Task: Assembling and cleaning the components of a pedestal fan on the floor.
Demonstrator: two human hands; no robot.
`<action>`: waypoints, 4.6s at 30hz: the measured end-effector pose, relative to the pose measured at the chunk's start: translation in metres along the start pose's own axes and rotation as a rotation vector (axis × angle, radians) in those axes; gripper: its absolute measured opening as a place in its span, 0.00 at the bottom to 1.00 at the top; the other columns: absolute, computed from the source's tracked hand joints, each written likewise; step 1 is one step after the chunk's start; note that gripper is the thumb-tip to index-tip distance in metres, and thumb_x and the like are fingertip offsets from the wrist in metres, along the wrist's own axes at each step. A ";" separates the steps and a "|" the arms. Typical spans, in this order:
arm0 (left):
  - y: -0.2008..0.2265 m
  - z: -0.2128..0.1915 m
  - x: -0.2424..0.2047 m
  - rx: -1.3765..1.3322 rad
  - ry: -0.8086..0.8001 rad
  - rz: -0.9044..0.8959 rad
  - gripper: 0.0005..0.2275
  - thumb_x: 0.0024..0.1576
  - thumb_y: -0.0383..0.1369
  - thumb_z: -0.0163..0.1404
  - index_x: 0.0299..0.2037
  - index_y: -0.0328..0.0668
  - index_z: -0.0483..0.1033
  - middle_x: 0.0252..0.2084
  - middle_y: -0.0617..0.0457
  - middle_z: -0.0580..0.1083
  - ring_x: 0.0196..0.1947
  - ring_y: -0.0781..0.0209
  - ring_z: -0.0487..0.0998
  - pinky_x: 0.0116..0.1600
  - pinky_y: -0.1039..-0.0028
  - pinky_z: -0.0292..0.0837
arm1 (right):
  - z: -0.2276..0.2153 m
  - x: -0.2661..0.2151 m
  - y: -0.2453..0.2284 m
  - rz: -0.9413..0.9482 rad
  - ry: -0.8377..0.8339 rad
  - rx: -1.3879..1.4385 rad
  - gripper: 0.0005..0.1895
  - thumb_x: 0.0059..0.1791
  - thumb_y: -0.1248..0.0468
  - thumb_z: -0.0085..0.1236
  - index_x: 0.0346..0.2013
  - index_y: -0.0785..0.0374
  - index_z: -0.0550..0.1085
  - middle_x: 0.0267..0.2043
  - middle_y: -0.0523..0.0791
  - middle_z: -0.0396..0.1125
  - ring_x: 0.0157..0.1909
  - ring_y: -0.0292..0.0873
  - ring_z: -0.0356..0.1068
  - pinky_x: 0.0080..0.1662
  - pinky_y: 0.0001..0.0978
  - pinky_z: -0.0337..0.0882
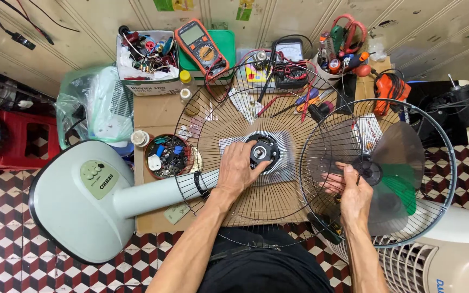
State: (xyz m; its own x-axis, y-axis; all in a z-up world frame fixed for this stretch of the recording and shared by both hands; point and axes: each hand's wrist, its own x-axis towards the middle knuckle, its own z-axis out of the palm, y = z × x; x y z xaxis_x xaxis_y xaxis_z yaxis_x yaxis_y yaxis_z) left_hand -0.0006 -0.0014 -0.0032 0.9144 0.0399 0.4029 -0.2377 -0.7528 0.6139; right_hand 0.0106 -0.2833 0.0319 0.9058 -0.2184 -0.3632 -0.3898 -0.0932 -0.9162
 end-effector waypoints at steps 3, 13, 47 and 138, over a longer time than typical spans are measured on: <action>0.004 0.013 -0.006 -0.001 0.055 -0.108 0.26 0.47 0.42 0.68 0.49 0.32 0.73 0.42 0.44 0.73 0.45 0.47 0.72 0.52 0.60 0.69 | 0.004 -0.002 -0.005 0.014 0.013 -0.015 0.25 0.59 0.50 0.40 0.56 0.69 0.72 0.43 0.56 0.75 0.38 0.47 0.77 0.39 0.33 0.74; 0.001 -0.024 0.023 -0.132 -0.138 0.026 0.33 0.43 0.39 0.67 0.57 0.30 0.70 0.59 0.36 0.70 0.56 0.41 0.69 0.58 0.56 0.66 | -0.002 0.007 -0.002 0.053 -0.017 -0.015 0.26 0.59 0.49 0.41 0.57 0.69 0.72 0.43 0.56 0.76 0.39 0.46 0.77 0.42 0.33 0.74; -0.081 -0.141 -0.018 0.096 0.257 -0.393 0.24 0.55 0.41 0.59 0.58 0.37 0.69 0.61 0.40 0.72 0.61 0.44 0.69 0.63 0.55 0.61 | 0.107 -0.086 -0.054 -0.505 0.398 -0.683 0.29 0.54 0.49 0.56 0.61 0.68 0.72 0.60 0.53 0.66 0.62 0.50 0.67 0.64 0.43 0.67; -0.018 -0.046 0.029 -0.080 -0.580 -0.127 0.29 0.50 0.40 0.54 0.63 0.36 0.69 0.21 0.43 0.75 0.17 0.45 0.77 0.25 0.55 0.71 | 0.134 -0.069 -0.021 -0.065 0.121 -0.229 0.17 0.55 0.65 0.47 0.58 0.68 0.69 0.38 0.44 0.73 0.34 0.35 0.71 0.40 0.27 0.73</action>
State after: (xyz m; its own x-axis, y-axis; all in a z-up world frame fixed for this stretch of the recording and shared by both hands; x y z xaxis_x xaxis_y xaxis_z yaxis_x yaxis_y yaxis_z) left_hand 0.0157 0.0437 0.0283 0.9614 -0.2565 -0.0994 -0.1186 -0.7126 0.6915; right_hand -0.0214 -0.1363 0.0533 0.9090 -0.3184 -0.2689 -0.3711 -0.3251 -0.8698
